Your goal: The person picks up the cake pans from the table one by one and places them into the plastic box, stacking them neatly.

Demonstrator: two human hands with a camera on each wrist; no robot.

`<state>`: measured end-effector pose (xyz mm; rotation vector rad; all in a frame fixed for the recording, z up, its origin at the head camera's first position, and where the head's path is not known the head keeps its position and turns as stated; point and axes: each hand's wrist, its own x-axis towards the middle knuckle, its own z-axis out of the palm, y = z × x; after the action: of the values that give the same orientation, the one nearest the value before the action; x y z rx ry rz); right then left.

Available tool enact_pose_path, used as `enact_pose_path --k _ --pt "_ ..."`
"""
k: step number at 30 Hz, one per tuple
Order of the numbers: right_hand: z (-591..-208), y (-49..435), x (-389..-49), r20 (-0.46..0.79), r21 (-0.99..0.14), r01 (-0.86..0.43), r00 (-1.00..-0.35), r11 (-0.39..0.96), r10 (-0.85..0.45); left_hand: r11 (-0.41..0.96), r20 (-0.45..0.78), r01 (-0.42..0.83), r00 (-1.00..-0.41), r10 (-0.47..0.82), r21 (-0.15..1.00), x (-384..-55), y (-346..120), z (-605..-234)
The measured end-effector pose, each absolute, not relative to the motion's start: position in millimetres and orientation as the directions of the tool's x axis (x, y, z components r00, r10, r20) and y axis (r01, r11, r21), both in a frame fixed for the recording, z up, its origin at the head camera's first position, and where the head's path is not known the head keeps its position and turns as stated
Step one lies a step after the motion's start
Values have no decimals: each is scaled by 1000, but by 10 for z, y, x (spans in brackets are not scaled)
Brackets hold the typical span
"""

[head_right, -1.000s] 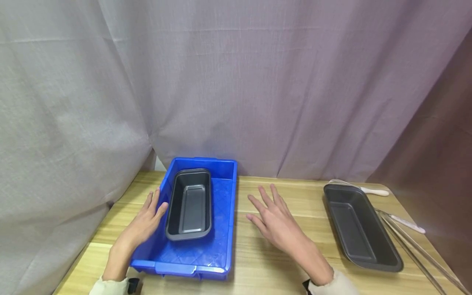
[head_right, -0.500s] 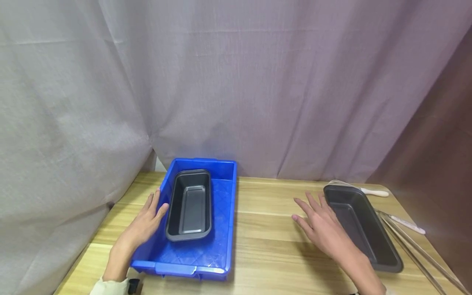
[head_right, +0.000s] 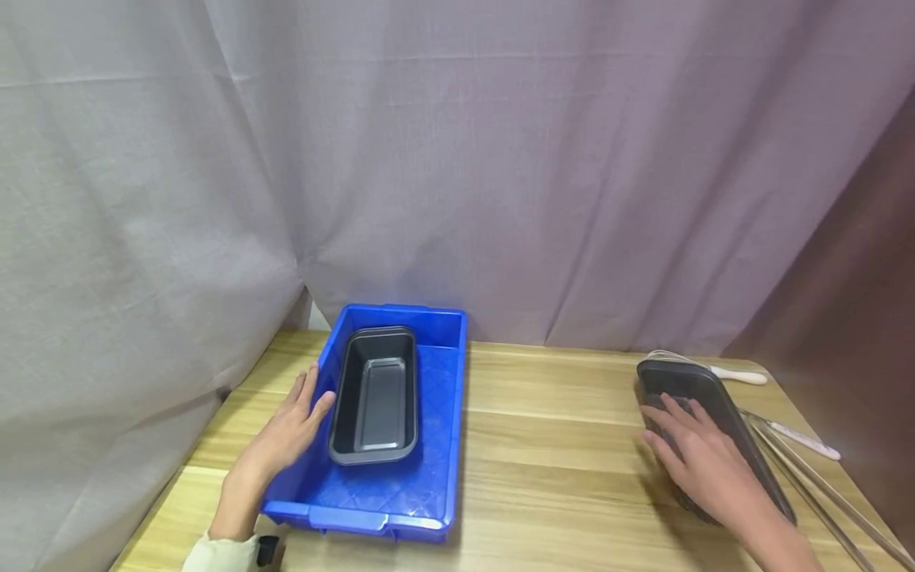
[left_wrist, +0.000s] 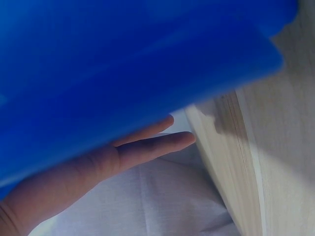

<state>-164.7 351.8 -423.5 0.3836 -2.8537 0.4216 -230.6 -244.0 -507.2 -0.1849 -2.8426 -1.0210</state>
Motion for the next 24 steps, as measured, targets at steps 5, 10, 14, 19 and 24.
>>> enact_pose_path --k 5,10,14,19,24 --pt "-4232 3765 -1670 218 -270 -259 -955 927 -203 764 111 101 -993 38 638 -2424 -2486 -5235" --pt "-4259 3982 -1696 181 -232 -230 -965 945 -191 741 73 80 -996 42 667 -2169 -2327 -4797" --pt "-4327 4189 -1674 225 -177 -211 -959 961 -169 722 39 67 -998 56 688 -1989 -2217 -4478" --pt "-4450 4400 -1644 372 -142 -255 -909 957 -187 745 109 104 -993 42 659 -2172 -2298 -4823" --pt "-4546 4553 -1617 475 -80 -302 -849 950 -230 757 121 114 -992 47 644 -2316 -2375 -5056"
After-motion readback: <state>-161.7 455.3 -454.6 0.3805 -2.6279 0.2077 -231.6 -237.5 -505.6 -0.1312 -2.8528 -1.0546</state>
